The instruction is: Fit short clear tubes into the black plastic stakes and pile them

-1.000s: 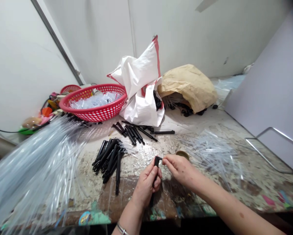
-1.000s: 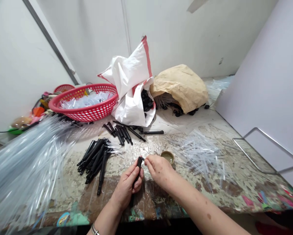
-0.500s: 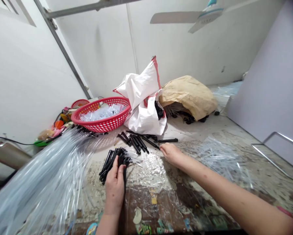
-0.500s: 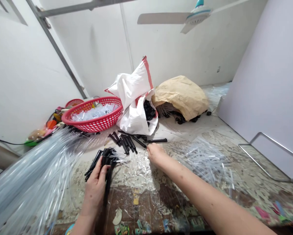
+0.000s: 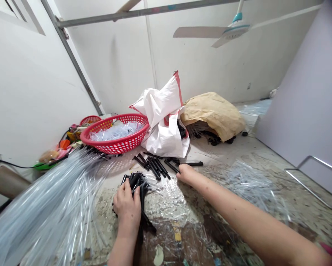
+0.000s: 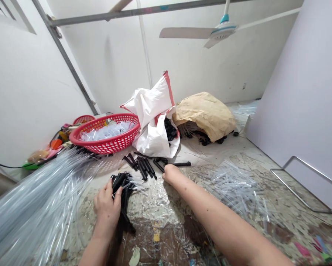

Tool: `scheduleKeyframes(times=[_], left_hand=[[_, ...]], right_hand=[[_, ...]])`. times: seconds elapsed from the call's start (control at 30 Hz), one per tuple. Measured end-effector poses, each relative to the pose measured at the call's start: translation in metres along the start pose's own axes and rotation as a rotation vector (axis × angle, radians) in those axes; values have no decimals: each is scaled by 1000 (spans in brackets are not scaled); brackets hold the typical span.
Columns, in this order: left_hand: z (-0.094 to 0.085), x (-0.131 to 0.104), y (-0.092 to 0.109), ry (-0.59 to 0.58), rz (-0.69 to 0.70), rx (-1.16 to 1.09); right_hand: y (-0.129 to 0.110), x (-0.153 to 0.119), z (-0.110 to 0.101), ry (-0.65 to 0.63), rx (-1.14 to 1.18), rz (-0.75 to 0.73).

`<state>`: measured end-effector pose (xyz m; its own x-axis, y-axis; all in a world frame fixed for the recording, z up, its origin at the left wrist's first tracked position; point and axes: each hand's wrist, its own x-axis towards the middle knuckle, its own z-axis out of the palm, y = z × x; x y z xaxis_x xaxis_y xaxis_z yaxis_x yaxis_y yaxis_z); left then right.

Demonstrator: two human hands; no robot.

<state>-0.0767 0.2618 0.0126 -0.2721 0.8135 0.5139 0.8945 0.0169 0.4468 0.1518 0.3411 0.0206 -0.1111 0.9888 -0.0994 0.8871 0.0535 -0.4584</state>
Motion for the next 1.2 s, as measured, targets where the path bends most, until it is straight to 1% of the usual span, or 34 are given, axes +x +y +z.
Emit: scheduleKeyframes(times=[0.03,0.07,0.1,0.13,0.2,0.27,0.3,0.37,0.4,0.43,0.47,0.5,0.53,0.57,0.6,0.63,0.67,0.73,0.83,0.97,1.07,1.2], left_hand=[[-3,-2,7,20,6,-84],[-5,-4,15,9,3,-203],[-6,-7,24,-38,-18,-354],[-6,-12,34,-118,-62,-524],[-4,-22,55,-328,-198,-842],[0,-35,75,-504,-333,-1056],[1,-42,84,-553,-381,-1120],[3,-55,97,-594,-437,-1182],[4,-61,101,-602,-452,-1194],[4,-66,103,-614,-458,-1196],[4,-70,105,-633,-457,-1192],[4,-73,105,-660,-460,-1191],[5,-76,105,-691,-466,-1194],[5,-79,104,-719,-475,-1201],[7,-81,104,-743,-487,-1209],[9,-83,103,-758,-502,-1220],[11,-86,103,-761,-519,-1230],[16,-89,102,-753,-547,-1243],[20,-92,100,-730,-575,-1265],[19,-93,98,-703,-585,-1317],[17,-92,99,-715,-587,-1317],[18,-93,99,-733,-588,-1339]], right_hand=[[-1,-8,-4,-11,26,5],[-3,-18,-8,-27,55,9],[-7,-30,-10,-47,87,7],[-11,-44,-12,-64,121,-8],[-20,-76,-11,-118,202,-56],[-26,-108,-8,-176,291,-115],[-26,-121,-7,-174,314,-150],[-17,-142,-9,-144,356,-215],[-8,-149,-14,-123,381,-213],[4,-153,-22,-108,419,-178],[19,-154,-31,-96,458,-113],[37,-153,-41,-78,486,-10],[55,-149,-51,-40,476,90],[74,-142,-60,32,413,156],[91,-134,-67,82,282,197],[107,-125,-73,125,130,201],[120,-115,-76,150,69,208],[138,-98,-76,170,-26,222],[147,-80,-66,167,-99,277],[148,-71,-56,161,-145,315],[151,-71,-57,154,-118,308],[150,-77,-63,203,-35,255]])
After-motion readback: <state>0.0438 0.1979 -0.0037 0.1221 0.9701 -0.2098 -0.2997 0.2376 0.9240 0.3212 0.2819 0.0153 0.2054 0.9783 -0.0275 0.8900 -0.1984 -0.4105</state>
